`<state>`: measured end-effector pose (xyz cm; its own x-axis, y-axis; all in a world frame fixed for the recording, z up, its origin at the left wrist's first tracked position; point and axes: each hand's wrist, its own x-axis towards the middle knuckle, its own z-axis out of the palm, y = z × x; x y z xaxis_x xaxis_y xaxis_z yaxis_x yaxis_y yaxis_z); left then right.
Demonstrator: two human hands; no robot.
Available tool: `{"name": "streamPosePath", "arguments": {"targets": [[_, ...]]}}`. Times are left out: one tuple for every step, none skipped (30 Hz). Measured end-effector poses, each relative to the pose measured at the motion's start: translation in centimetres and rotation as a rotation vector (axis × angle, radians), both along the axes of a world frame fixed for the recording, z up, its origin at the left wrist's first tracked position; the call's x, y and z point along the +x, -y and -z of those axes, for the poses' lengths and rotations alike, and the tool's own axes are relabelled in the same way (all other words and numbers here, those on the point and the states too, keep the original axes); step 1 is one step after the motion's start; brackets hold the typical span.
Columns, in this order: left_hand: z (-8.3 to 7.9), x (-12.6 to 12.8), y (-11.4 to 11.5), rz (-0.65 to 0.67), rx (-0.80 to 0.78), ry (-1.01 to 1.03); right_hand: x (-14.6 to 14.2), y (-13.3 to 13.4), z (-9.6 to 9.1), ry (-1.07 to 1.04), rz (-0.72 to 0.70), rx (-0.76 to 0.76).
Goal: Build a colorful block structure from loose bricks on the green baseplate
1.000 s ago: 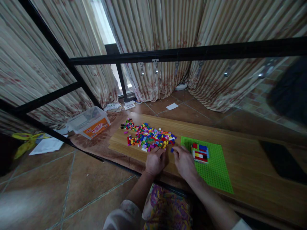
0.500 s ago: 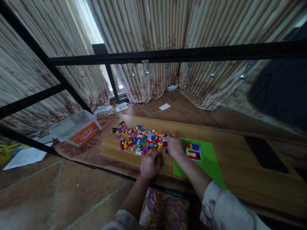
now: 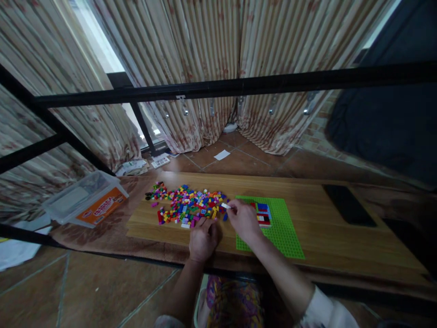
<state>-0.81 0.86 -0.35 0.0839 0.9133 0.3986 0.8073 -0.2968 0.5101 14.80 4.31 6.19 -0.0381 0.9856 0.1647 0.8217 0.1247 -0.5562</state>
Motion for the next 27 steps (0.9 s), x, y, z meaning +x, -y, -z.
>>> {"name": "streamPosePath", "arguments": {"targets": [[0.0, 0.0, 0.0, -0.004, 0.0, -0.002, 0.5, 0.9, -0.2, -0.106, 0.006, 0.012], [0.0, 0.0, 0.0, -0.009, -0.002, -0.002, 1.1, 1.9, -0.2, -0.221, 0.014, 0.02], [0.0, 0.0, 0.0, -0.013, -0.004, -0.001, 1.9, 2.9, -0.2, -0.327, 0.019, 0.03], [0.0, 0.0, 0.0, -0.016, -0.006, 0.002, 2.9, 3.8, 0.0, -0.407, 0.019, 0.043], [0.0, 0.1, 0.0, -0.018, -0.007, 0.007, 4.0, 4.5, 0.3, -0.461, 0.028, 0.057], [0.0, 0.1, 0.0, -0.017, -0.009, 0.013, 5.3, 5.2, 0.6, -0.499, 0.066, 0.078], [-0.1, 0.1, 0.0, -0.017, -0.012, 0.016, 6.7, 5.6, 1.1, -0.527, 0.112, 0.079], [-0.1, 0.1, 0.0, -0.018, -0.015, 0.017, 8.1, 5.9, 1.6, -0.546, 0.171, 0.071], [-0.2, 0.1, 0.0, -0.02, -0.015, 0.015, 9.4, 6.0, 2.2, -0.551, 0.224, 0.058], [-0.2, 0.1, 0.0, -0.023, -0.015, 0.013, 10.7, 5.9, 2.8, -0.562, 0.279, 0.047], [-0.3, 0.1, 0.0, -0.025, -0.013, 0.01, 11.8, 5.6, 3.3, -0.577, 0.323, 0.04], [-0.3, 0.1, 0.0, -0.027, -0.009, 0.009, 12.7, 5.2, 3.8, -0.593, 0.346, 0.033], [-0.3, 0.1, 0.0, -0.028, -0.004, 0.009, 13.4, 4.7, 4.2, -0.605, 0.362, 0.032], [-0.3, 0.1, -0.1, -0.028, 0.0, 0.01, 13.8, 4.1, 4.5, -0.614, 0.368, 0.031], [-0.3, 0.1, -0.1, -0.027, 0.004, 0.012, 14.1, 3.5, 4.7, -0.619, 0.368, 0.026], [-0.3, 0.1, -0.1, -0.025, 0.008, 0.013, 14.2, 2.9, 4.8, -0.62, 0.365, 0.019], [-0.3, 0.1, -0.1, -0.023, 0.011, 0.013, 14.3, 2.3, 4.9, -0.619, 0.358, 0.011], [-0.2, 0.1, -0.2, -0.022, 0.014, 0.011, 14.2, 1.7, 4.9, -0.618, 0.349, 0.003], [-0.2, 0.0, -0.2, -0.02, 0.016, 0.007, 14.2, 1.2, 4.8, -0.616, 0.337, -0.004], [-0.2, 0.0, -0.2, -0.02, 0.019, 0.003, 14.1, 0.8, 4.7, -0.614, 0.322, -0.01], [-0.1, 0.0, -0.3, -0.021, 0.021, -0.002, 14.1, 0.5, 4.7, -0.613, 0.308, -0.014], [-0.1, 0.0, -0.3, -0.023, 0.023, -0.006, 14.1, 0.3, 4.6, -0.611, 0.293, -0.019], [-0.1, 0.0, -0.3, -0.025, 0.024, -0.009, 14.0, 0.1, 4.5, -0.608, 0.278, -0.025], [-0.1, 0.0, -0.3, -0.03, 0.023, -0.011, 14.0, 0.1, 4.5, -0.603, 0.265, -0.03], [0.0, 0.0, -0.3, -0.036, 0.021, -0.013, 14.0, 0.0, 4.4, -0.598, 0.255, -0.034], [0.0, 0.1, -0.3, -0.042, 0.018, -0.017, 13.9, 0.1, 4.4, -0.59, 0.245, -0.039], [0.0, 0.1, -0.3, -0.048, 0.014, -0.02, 13.9, 0.2, 4.3, -0.577, 0.236, -0.043]]}}
